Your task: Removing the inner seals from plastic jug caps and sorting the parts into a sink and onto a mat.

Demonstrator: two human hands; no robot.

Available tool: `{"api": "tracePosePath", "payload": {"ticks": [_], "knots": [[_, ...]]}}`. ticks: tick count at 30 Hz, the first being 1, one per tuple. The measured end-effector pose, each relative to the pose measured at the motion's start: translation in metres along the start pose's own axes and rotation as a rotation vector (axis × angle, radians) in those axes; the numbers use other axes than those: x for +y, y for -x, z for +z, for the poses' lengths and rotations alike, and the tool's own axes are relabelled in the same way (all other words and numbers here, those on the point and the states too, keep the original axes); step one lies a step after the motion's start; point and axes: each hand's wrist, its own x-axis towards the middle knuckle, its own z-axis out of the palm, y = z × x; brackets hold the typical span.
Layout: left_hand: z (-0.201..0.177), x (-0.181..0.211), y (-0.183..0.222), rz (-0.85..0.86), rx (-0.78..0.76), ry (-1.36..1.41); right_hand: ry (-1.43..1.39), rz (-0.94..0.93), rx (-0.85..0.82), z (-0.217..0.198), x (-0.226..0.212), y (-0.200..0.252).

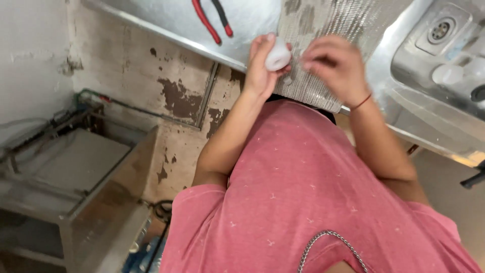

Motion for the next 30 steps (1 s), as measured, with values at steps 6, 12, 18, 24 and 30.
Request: {"api": "tracePosePath", "payload": {"ticks": [6,12,18,24,30], "knots": [[0.055,-0.016,-0.006,-0.082,-0.057,0.046,-0.048,-0.092,0.421,0.024,-0.019,0.019],[0.068,-0.033,-0.006,-0.166,-0.083,-0.235,0.15,-0.008,0.63,0.012,-0.027,0.041],[0.075,-0.045,-0.013,-0.144,0.012,-0.218,0.295,-0.052,0.566,0.022,-0.024,0.045],[0.072,-0.05,-0.011,-0.16,-0.039,-0.314,0.215,0.123,0.578,0.008,-0.014,0.05],[0.063,-0.061,-0.006,-0.164,-0.137,-0.281,-0.114,0.188,0.254,-0.008,-0.01,0.052]]}}
